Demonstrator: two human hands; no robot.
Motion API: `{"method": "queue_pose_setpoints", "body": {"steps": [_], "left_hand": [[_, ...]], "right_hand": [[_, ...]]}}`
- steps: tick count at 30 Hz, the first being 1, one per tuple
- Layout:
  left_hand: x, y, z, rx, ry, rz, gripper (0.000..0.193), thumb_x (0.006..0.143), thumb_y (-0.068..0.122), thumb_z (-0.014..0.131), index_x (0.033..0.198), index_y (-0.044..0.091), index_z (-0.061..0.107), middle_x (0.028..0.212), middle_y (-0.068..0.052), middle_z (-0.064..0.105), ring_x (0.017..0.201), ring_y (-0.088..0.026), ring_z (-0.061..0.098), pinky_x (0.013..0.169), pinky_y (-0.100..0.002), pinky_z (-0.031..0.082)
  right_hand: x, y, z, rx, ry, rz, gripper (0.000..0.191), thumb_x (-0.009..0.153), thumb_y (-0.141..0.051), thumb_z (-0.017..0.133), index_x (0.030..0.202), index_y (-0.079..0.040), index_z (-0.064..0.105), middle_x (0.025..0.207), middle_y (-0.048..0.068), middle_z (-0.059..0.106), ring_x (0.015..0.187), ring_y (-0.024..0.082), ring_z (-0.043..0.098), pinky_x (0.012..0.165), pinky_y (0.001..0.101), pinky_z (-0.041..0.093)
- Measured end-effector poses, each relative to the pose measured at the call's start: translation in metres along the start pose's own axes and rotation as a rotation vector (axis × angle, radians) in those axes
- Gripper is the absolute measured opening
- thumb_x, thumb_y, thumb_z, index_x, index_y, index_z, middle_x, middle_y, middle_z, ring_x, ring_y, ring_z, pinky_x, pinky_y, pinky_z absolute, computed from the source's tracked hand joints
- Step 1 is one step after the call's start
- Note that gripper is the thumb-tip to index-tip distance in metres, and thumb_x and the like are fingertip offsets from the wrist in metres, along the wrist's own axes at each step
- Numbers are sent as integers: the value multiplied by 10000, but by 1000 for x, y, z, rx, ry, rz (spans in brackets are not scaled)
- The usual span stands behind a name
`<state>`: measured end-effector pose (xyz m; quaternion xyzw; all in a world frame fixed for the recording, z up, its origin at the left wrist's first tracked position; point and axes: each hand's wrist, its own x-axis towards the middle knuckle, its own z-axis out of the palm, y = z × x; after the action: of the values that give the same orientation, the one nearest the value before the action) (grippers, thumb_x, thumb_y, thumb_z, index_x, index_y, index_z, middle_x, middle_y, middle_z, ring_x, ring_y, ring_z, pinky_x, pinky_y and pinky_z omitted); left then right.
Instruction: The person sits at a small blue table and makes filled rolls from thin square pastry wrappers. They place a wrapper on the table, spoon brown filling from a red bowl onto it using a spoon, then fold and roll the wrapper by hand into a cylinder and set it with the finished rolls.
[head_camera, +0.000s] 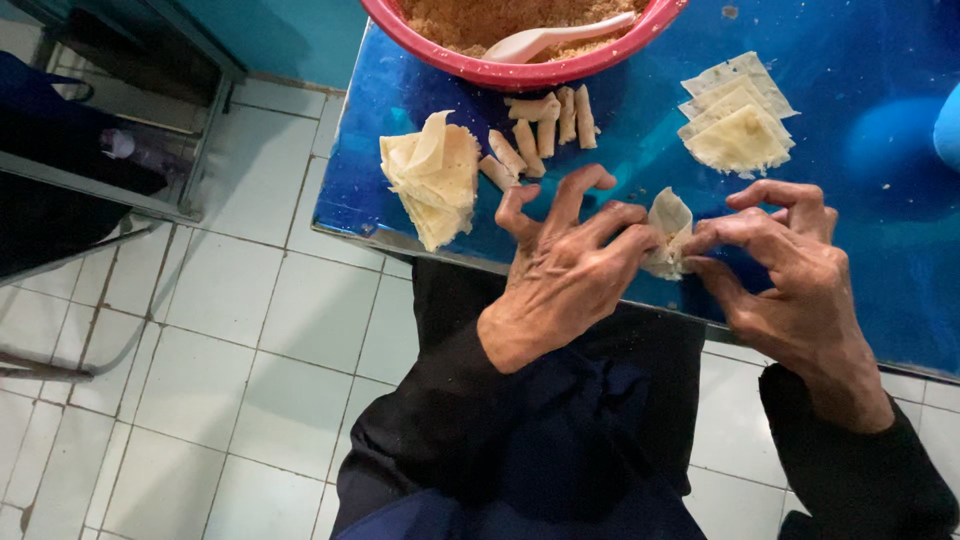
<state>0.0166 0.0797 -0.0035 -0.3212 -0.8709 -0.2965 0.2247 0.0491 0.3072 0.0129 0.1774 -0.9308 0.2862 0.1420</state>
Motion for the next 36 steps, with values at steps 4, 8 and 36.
{"method": "queue_pose_setpoints", "body": {"steps": [4, 8, 36], "left_hand": [[-2, -5, -8, -66, -23, 52, 169, 893, 260, 783, 1042, 212, 720, 1140, 105, 678, 1338, -238, 464, 1050, -570, 167], [0, -7, -10, -34, -11, 93, 132, 904, 268, 784, 1007, 219, 720, 1126, 121, 679, 1355, -225, 466, 1051, -557, 173], [22, -20, 7, -2, -15, 116, 156, 963, 243, 719, 1115, 212, 704, 972, 40, 684, 1296, -234, 466, 1079, -553, 170]], "right_hand": [[2, 4, 0, 6, -21, -30, 256, 809, -97, 881, 1013, -152, 736, 1062, -46, 744, 1150, 171, 602, 1017, 372, 451], [3, 0, 0, -68, -10, -101, 271, 845, -120, 878, 1088, -184, 777, 1034, -52, 736, 1151, 192, 548, 996, 328, 438], [24, 35, 7, -254, -158, -67, 245, 872, -274, 829, 1052, -119, 767, 996, 57, 695, 1178, 298, 481, 941, 459, 326]]}}
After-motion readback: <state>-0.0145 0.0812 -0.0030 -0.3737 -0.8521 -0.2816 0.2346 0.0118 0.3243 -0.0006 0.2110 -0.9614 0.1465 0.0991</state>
